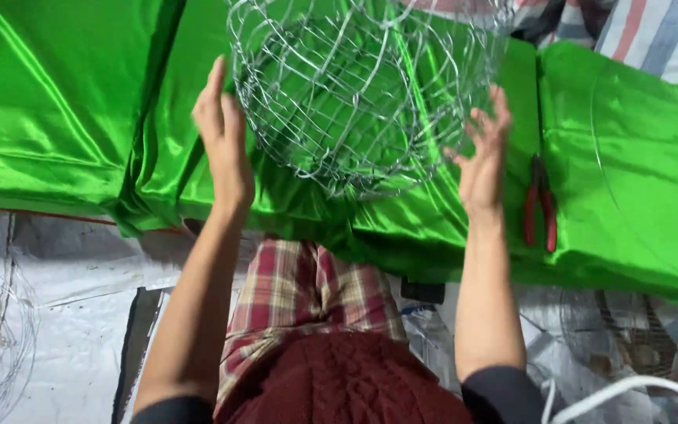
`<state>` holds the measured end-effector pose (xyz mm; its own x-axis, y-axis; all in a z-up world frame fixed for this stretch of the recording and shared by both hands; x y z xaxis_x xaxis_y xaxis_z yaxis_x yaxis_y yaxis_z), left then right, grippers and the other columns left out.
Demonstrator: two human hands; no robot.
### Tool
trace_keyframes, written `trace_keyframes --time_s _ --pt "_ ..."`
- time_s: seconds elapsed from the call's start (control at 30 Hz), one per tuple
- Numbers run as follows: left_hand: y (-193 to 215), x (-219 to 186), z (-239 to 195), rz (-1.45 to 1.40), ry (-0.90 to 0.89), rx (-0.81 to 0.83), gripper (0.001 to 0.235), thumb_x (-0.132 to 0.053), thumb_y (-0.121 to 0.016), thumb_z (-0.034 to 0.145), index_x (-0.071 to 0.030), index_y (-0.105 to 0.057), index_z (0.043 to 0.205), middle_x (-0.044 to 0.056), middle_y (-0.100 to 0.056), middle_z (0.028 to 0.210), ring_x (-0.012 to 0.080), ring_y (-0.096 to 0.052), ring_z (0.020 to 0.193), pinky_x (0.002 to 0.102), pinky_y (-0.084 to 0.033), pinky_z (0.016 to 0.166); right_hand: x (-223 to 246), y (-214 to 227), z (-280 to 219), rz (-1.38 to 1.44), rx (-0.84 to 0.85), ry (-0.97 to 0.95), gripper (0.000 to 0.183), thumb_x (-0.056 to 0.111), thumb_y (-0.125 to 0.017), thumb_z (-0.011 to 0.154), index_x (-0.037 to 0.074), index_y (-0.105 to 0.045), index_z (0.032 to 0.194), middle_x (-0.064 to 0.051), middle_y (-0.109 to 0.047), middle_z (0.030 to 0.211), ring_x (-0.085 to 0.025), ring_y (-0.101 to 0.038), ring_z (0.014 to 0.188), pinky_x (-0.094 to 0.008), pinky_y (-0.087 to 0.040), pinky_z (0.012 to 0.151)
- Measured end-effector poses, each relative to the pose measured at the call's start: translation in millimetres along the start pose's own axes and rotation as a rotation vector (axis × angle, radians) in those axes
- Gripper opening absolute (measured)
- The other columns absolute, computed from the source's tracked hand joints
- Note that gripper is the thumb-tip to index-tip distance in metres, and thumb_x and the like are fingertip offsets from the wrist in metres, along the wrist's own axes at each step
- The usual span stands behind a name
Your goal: Inspecting and adjusting a wire mesh basket by rotating it and checking the wire connections with fingers.
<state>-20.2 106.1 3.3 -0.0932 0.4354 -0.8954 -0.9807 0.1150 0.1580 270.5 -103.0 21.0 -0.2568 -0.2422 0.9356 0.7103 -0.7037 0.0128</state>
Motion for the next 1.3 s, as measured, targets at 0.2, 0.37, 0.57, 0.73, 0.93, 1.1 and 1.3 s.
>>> trace_keyframes --time_s 0.2,0.37,0.57,0.73,0.93,1.1,1.3 --pt "-50 -35 27 -0.23 -0.053 0.001 0.072 -0.069 -0.045 0.102 -0.024 -0.036 0.158 0.019 -0.027 0.162 0.0401 -0.03 0.152 0.065 -0.031 0.122 36 -11 27 -0.013 0.05 -0.05 0.075 0.083 -0.056 0.085 0.023 -0.047 0.129 -0.013 -0.041 0.139 -0.034 -0.036 0.132 -0.052 -0.044 0.088" --pt "-67 -93 7 -0.282 -0.189 0.016 0.055 -0.051 -0.05 0.107 -0.019 -0.047 0.151 0.013 -0.039 0.147 0.034 -0.038 0.143 0.053 -0.033 0.122 67 30 8 0.029 -0.034 0.068 0.049 0.062 -0.069 0.092 0.027 -0.051 0.121 -0.006 -0.044 0.139 -0.034 -0.038 0.134 -0.048 -0.051 0.089" --pt "-50 -80 22 -0.273 -0.286 0.048 0.048 -0.049 -0.046 0.11 -0.02 -0.047 0.148 0.01 -0.045 0.143 0.0294 -0.044 0.134 0.049 -0.042 0.114 90 7 -27 -0.055 -0.058 0.049 0.074 0.068 -0.065 0.087 0.019 -0.04 0.136 -0.014 -0.032 0.152 -0.041 -0.03 0.143 -0.049 -0.043 0.095" --pt "-18 -47 81 -0.329 -0.29 0.214 0.044 -0.034 -0.045 0.112 -0.005 -0.048 0.145 0.014 -0.05 0.144 0.0272 -0.047 0.138 0.042 -0.037 0.119 84 -49 -59 -0.112 -0.007 0.077 0.057 0.047 -0.06 0.099 0.013 -0.041 0.14 -0.01 -0.039 0.145 -0.027 -0.042 0.122 -0.042 -0.048 0.098" --pt "9 -17 97 -0.119 -0.32 0.249 0.043 -0.032 -0.04 0.116 -0.004 -0.05 0.147 0.016 -0.053 0.142 0.027 -0.051 0.132 0.038 -0.04 0.114 65 -63 -72 -0.458 0.049 0.035 0.068 0.039 -0.071 0.094 0.014 -0.04 0.149 -0.012 -0.043 0.15 -0.033 -0.043 0.139 -0.056 -0.049 0.099" --pt "20 -22 -9 -0.035 -0.304 -0.148 0.033 -0.01 -0.059 0.102 -0.013 -0.053 0.135 0.009 -0.05 0.129 0.0224 -0.054 0.107 0.036 -0.05 0.088 68 -64 -81 -0.766 -0.077 0.31 0.061 0.031 -0.075 0.098 0.005 -0.045 0.144 -0.014 -0.049 0.132 -0.029 -0.047 0.118 -0.04 -0.045 0.09" --pt "-14 -11 -113 0.085 -0.446 -0.022 0.057 -0.027 -0.09 0.083 -0.015 -0.068 0.134 0.012 -0.051 0.131 0.0299 -0.061 0.117 0.039 -0.057 0.099 61 -79 -73 -0.957 0.029 0.791 0.056 0.052 -0.074 0.097 0.009 -0.064 0.133 -0.016 -0.052 0.132 -0.035 -0.046 0.117 -0.052 -0.036 0.102"
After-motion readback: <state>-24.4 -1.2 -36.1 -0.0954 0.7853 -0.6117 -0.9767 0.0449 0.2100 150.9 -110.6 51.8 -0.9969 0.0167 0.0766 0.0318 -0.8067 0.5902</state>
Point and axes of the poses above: each hand's wrist, its own z-axis towards the middle knuckle, its own y-axis out of the back of the hand, x = y × z, the point moved 3 cm from there along z, towards the middle knuckle
